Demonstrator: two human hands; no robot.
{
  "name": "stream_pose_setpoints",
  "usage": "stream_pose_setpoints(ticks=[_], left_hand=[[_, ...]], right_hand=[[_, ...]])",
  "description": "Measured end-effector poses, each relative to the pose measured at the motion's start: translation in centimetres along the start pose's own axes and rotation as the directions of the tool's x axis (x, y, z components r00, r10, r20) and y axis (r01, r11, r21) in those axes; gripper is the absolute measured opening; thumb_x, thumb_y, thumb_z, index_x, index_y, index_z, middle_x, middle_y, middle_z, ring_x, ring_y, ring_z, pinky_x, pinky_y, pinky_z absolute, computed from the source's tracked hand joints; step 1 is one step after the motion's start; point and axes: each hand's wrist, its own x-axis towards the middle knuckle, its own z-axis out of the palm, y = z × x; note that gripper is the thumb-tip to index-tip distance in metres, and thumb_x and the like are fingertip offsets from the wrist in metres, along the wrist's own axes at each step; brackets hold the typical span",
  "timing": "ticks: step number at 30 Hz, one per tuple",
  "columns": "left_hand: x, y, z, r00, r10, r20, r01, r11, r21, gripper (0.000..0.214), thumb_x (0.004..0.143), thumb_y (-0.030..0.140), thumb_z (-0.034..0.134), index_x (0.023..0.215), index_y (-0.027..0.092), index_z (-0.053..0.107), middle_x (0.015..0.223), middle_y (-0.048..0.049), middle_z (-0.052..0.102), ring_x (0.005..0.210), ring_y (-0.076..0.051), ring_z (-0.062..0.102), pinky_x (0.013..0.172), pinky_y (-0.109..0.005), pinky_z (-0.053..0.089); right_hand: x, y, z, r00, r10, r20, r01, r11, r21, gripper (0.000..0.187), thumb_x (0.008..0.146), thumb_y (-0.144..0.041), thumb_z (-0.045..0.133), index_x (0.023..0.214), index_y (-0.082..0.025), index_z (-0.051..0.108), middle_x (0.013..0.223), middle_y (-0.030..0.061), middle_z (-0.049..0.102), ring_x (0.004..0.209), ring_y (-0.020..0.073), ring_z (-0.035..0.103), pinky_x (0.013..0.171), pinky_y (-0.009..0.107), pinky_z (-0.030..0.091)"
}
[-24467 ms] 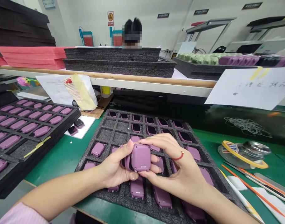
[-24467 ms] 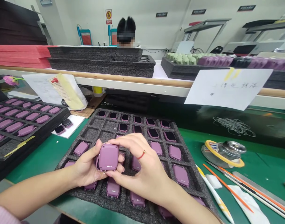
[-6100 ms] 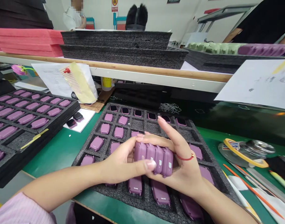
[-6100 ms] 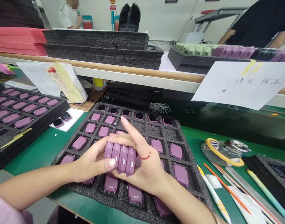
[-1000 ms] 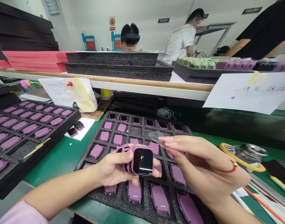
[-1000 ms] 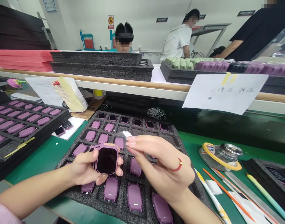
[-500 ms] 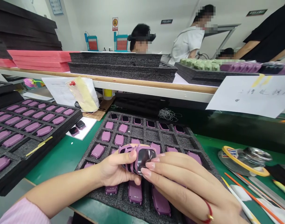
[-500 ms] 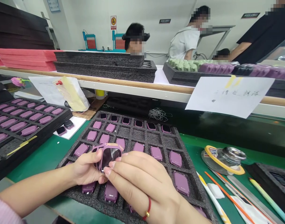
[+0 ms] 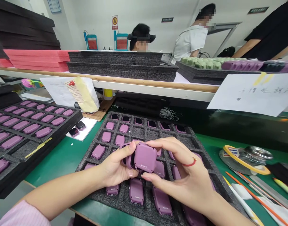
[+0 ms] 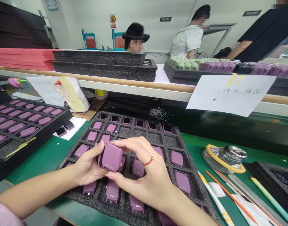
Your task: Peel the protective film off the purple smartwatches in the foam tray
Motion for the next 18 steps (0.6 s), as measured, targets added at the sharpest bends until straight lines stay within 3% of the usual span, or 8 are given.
stream_pose_setpoints(ticks=[3, 6, 8, 11, 13, 15, 16, 18], left_hand=[[0.0, 0.2, -0.4, 0.993, -0.076, 0.091, 0.074, 0.997, 0.017, 0.053, 0.076, 0.055, 0.078, 0.098, 0.007, 0.076, 0.087, -0.0157, 0.076, 0.056, -0.009, 0.065, 0.04, -0.009, 0.04], [0.0, -0.1, -0.6, 0.995, -0.064, 0.077, 0.063, 0.998, 0.025, 0.052, 0.073, 0.054, 0.081, 0.096, 0.008, 0.077, 0.085, -0.0151, 0.077, 0.066, -0.014, 0.072, 0.044, -0.01, 0.046], [0.0, -0.3, -0.5, 0.999, -0.032, 0.019, 0.031, 0.998, 0.045, 0.049, 0.074, 0.05, 0.082, 0.098, 0.009, 0.075, 0.086, -0.014, 0.077, 0.072, -0.016, 0.073, 0.047, -0.011, 0.05], [0.2, -0.3, -0.1, 0.988, 0.007, -0.157, 0.002, 0.998, 0.055, 0.038, 0.079, 0.039, 0.081, 0.103, 0.011, 0.073, 0.093, -0.0127, 0.076, 0.08, -0.018, 0.075, 0.054, -0.014, 0.055], [0.3, -0.1, 0.2, 0.964, -0.005, -0.266, 0.013, 1.0, 0.028, 0.028, 0.08, 0.027, 0.08, 0.103, 0.012, 0.072, 0.1, -0.0127, 0.076, 0.085, -0.019, 0.076, 0.058, -0.013, 0.056], [0.4, 0.2, 0.4, 0.947, -0.028, -0.319, 0.03, 1.0, 0.001, 0.02, 0.083, 0.021, 0.076, 0.1, 0.013, 0.071, 0.105, -0.0134, 0.076, 0.084, -0.018, 0.076, 0.055, -0.011, 0.054], [0.4, 0.3, 0.5, 0.945, -0.029, -0.326, 0.03, 1.0, -0.002, 0.016, 0.085, 0.022, 0.073, 0.098, 0.013, 0.07, 0.107, -0.0141, 0.076, 0.077, -0.017, 0.076, 0.051, -0.011, 0.052], [0.4, 0.4, 0.5, 0.948, -0.021, -0.317, 0.024, 1.0, 0.005, 0.018, 0.09, 0.03, 0.066, 0.093, 0.012, 0.069, 0.107, -0.0158, 0.076, 0.049, -0.009, 0.066, 0.038, -0.012, 0.044]], right_hand=[[0.1, 0.0, 0.0, 1.0, -0.015, 0.02, 0.016, 0.999, -0.035, 0.049, 0.077, -0.027, 0.081, 0.12, -0.026, 0.058, 0.102, 0.0046, 0.072, 0.092, 0.022, 0.067, 0.081, 0.036, 0.057], [0.0, -0.1, 0.3, 0.998, -0.058, 0.033, 0.06, 0.996, -0.073, 0.05, 0.079, -0.026, 0.079, 0.123, -0.024, 0.057, 0.104, 0.0063, 0.071, 0.094, 0.0222, 0.067, 0.081, 0.037, 0.057], [0.0, 0.2, 0.4, 0.994, -0.099, 0.048, 0.105, 0.987, -0.122, 0.051, 0.08, -0.024, 0.076, 0.127, -0.023, 0.057, 0.106, 0.008, 0.069, 0.096, 0.0235, 0.067, 0.08, 0.038, 0.057], [0.3, 2.2, -0.1, 0.994, -0.099, 0.035, 0.104, 0.973, -0.207, 0.048, 0.079, -0.024, 0.073, 0.125, -0.024, 0.06, 0.106, 0.0082, 0.07, 0.096, 0.025, 0.068, 0.082, 0.041, 0.057], [0.4, 4.7, -0.8, 0.999, 0.0, -0.035, -0.01, 0.964, -0.265, 0.039, 0.08, -0.028, 0.072, 0.118, -0.023, 0.065, 0.106, 0.0087, 0.071, 0.095, 0.0254, 0.068, 0.084, 0.042, 0.057], [0.4, 7.8, -1.6, 0.977, 0.172, -0.127, -0.205, 0.924, -0.322, 0.036, 0.081, -0.038, 0.072, 0.111, -0.018, 0.07, 0.102, 0.0112, 0.069, 0.093, 0.0271, 0.068, 0.084, 0.045, 0.057], [0.3, 9.4, -1.8, 0.954, 0.268, -0.135, -0.298, 0.895, -0.332, 0.038, 0.08, -0.043, 0.071, 0.109, -0.017, 0.071, 0.102, 0.0119, 0.069, 0.092, 0.0282, 0.069, 0.086, 0.047, 0.056], [0.0, 12.1, -1.8, 0.934, 0.34, -0.114, -0.358, 0.871, -0.337, 0.04, 0.082, -0.045, 0.069, 0.108, -0.016, 0.072, 0.102, 0.014, 0.071, 0.09, 0.0301, 0.069, 0.085, 0.052, 0.056]])
